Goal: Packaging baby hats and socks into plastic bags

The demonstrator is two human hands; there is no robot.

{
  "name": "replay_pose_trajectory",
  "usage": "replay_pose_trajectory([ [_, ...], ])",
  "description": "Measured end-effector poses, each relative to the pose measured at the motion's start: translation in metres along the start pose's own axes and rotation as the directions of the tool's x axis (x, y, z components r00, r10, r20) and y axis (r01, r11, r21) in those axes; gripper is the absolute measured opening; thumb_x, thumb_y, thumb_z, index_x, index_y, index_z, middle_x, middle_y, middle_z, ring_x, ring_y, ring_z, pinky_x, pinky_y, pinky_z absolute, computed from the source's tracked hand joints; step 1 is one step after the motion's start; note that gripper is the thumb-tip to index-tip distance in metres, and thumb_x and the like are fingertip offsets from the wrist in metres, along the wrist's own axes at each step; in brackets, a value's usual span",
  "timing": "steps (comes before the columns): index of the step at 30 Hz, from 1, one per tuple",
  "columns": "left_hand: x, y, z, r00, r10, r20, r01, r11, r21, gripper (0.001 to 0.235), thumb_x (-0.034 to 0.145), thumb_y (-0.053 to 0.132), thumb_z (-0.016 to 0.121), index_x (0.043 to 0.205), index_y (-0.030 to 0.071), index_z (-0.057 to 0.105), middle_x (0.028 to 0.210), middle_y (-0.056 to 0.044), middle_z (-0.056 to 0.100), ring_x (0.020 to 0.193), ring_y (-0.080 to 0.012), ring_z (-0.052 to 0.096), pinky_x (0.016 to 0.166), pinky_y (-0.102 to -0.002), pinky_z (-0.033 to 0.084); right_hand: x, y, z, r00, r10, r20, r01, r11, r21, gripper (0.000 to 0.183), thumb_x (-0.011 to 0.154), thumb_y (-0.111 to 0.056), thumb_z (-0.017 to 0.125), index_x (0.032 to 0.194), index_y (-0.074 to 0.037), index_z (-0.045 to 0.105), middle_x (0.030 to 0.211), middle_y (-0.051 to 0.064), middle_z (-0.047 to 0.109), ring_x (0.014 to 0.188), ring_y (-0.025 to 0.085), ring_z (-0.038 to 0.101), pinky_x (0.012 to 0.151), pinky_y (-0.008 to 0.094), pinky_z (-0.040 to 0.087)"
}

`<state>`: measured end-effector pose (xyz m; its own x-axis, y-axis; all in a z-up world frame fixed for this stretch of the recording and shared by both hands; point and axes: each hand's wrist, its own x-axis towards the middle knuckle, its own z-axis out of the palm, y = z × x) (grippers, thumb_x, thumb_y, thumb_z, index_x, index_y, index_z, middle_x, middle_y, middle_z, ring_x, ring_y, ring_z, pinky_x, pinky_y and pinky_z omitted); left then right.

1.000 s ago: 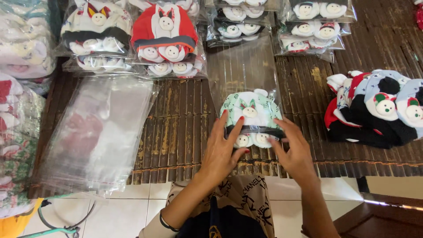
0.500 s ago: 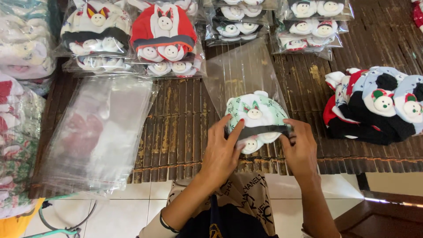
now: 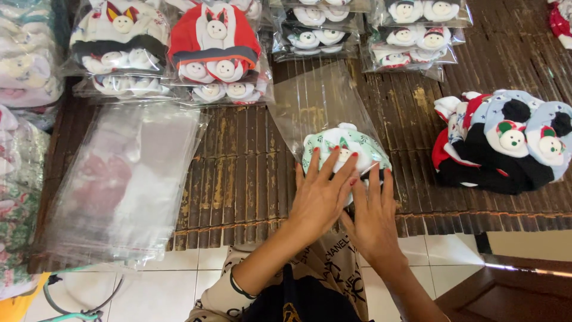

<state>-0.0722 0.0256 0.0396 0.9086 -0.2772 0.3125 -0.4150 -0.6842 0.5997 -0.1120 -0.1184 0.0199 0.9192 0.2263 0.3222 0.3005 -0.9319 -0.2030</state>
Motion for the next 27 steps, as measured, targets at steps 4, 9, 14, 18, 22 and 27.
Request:
replay_pose_trajectory([
  [4, -0.008, 0.016, -0.015, 1.0, 0.009, 0.008, -0.009, 1.0, -0.02, 0.044, 0.107, 0.031, 0.044, 0.147, 0.016, 0.053, 0.147, -0.027, 0.052, 0.139, -0.0629, 0.034, 0.096, -0.087, 0.027, -0.004, 0.002, -0.002, 0.99, 0.016, 0.14, -0.018, 1.0, 0.013, 0.076, 0.083, -0.024, 0.078, 0.148, -0.002, 0.045, 0.166, 0.031, 0.021, 0.15, 0.054, 0.018, 0.114, 0.064, 0.032],
  [9, -0.008, 0.006, 0.001, 0.986, 0.107, -0.13, -0.083, 0.981, 0.176, 0.043, 0.106, 0.027, 0.049, 0.148, 0.018, 0.052, 0.147, -0.021, 0.054, 0.138, -0.0582, 0.042, 0.098, -0.089, 0.018, -0.005, -0.002, 0.0, 0.987, -0.161, -0.025, 0.162, 0.985, 0.062, 0.063, 0.081, -0.019, 0.077, 0.131, 0.012, 0.052, 0.153, 0.036, 0.034, 0.146, 0.056, 0.03, 0.121, 0.061, 0.028],
  [14, 0.002, 0.002, 0.021, 0.991, 0.083, -0.109, -0.068, 0.988, 0.139, 0.041, 0.105, 0.028, 0.049, 0.145, 0.021, 0.056, 0.15, -0.018, 0.054, 0.141, -0.0565, 0.039, 0.098, -0.089, 0.017, 0.009, 0.018, 0.018, 0.964, -0.236, 0.124, 0.233, 0.972, 0.032, 0.08, 0.089, -0.023, 0.065, 0.153, 0.01, 0.03, 0.163, 0.033, 0.021, 0.155, 0.051, 0.007, 0.129, 0.057, 0.006],
  [18, 0.009, 0.001, 0.026, 0.991, 0.065, -0.114, -0.043, 0.982, 0.182, 0.044, 0.106, 0.03, 0.046, 0.148, 0.02, 0.053, 0.153, -0.016, 0.051, 0.144, -0.0539, 0.037, 0.102, -0.087, 0.013, 0.046, -0.002, -0.012, 0.908, 0.059, 0.414, -0.209, 0.922, 0.327, 0.087, 0.096, -0.033, 0.058, 0.163, -0.002, 0.013, 0.171, 0.023, -0.009, 0.155, 0.045, -0.008, 0.127, 0.054, 0.009],
  [22, 0.019, -0.006, 0.02, 0.992, 0.024, -0.123, -0.005, 0.988, 0.156, 0.044, 0.106, 0.028, 0.048, 0.15, 0.022, 0.051, 0.153, -0.017, 0.051, 0.143, -0.0553, 0.037, 0.1, -0.089, 0.014, 0.038, 0.034, 0.025, 0.961, -0.227, 0.159, 0.214, 0.972, 0.098, 0.078, 0.094, -0.029, 0.05, 0.161, 0.0, 0.022, 0.17, 0.028, 0.003, 0.155, 0.048, -0.006, 0.128, 0.054, -0.001],
  [27, 0.013, 0.005, 0.003, 0.999, -0.03, 0.015, 0.03, 0.999, 0.025, 0.046, 0.103, 0.023, 0.05, 0.149, 0.021, 0.051, 0.152, -0.023, 0.049, 0.141, -0.06, 0.033, 0.098, -0.091, 0.018, 0.027, 0.022, -0.008, 0.976, -0.107, 0.192, 0.119, 0.992, -0.049, 0.051, 0.099, -0.02, 0.045, 0.147, -0.004, 0.041, 0.155, 0.026, 0.033, 0.148, 0.047, 0.03, 0.126, 0.052, 0.022],
])
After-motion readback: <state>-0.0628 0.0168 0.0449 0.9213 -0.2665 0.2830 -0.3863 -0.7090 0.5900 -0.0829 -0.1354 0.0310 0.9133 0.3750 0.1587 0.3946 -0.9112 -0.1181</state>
